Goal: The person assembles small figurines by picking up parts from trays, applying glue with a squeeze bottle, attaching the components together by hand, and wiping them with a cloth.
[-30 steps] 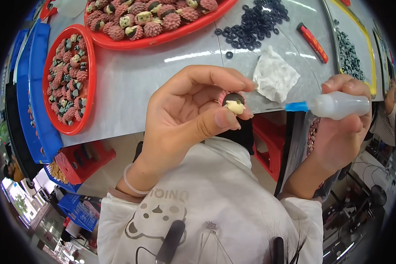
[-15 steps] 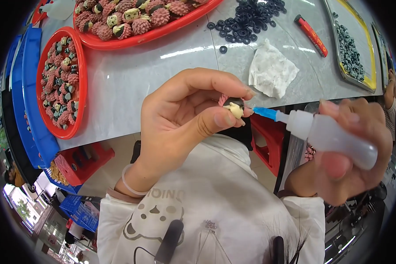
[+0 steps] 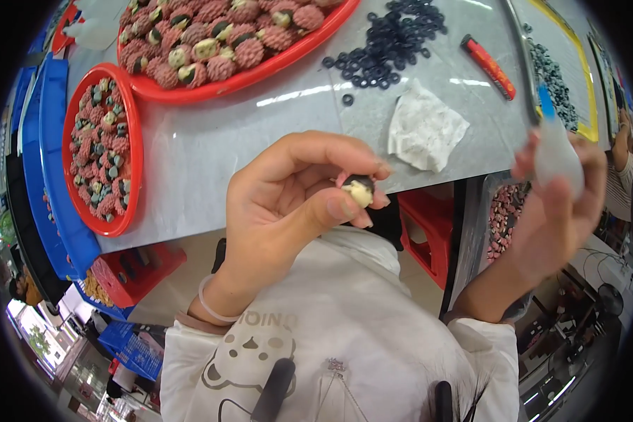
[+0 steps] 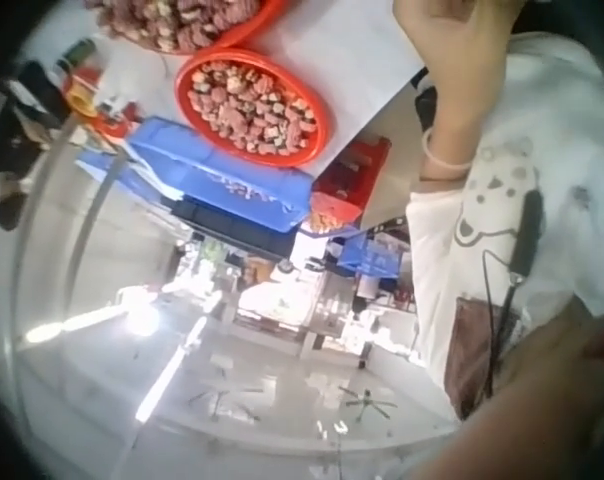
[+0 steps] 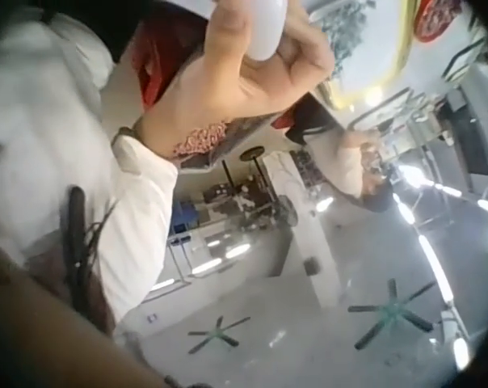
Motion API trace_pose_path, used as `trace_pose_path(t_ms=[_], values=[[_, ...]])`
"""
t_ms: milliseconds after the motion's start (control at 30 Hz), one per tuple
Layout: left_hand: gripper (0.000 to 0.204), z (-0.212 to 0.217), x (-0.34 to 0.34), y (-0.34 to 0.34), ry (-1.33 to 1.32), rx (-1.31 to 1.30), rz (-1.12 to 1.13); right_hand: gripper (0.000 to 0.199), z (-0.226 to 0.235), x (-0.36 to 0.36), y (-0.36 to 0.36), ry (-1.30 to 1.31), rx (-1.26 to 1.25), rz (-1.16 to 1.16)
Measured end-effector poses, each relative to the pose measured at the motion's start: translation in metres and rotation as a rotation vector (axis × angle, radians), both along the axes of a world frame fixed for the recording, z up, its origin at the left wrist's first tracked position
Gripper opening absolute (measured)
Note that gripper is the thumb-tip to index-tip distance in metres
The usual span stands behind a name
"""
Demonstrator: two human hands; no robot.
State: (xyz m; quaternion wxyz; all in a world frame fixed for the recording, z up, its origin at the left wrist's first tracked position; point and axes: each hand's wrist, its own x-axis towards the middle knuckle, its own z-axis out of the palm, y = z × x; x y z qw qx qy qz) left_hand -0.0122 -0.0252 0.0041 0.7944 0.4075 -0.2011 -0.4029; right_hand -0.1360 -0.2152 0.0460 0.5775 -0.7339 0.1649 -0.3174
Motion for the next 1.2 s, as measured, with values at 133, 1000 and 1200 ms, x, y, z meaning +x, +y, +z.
trace_pose_path(t_ms=[133, 1000, 1200], values=[[0.024, 0.001, -0.004, -0.002, -0.033, 0.051, 0.016, 0.033, -0.031, 0.026, -0.025, -0.036, -0.158, -0.151], [0.028, 0.008, -0.001, -0.004, -0.050, 0.158, 0.040, 0.019, -0.010, -0.001, -0.067, -0.119, 0.317, -0.069], [0.027, 0.011, -0.002, -0.007, 0.010, 0.103, 0.019, 0.021, -0.019, 0.004, -0.023, -0.158, 0.762, 0.360]])
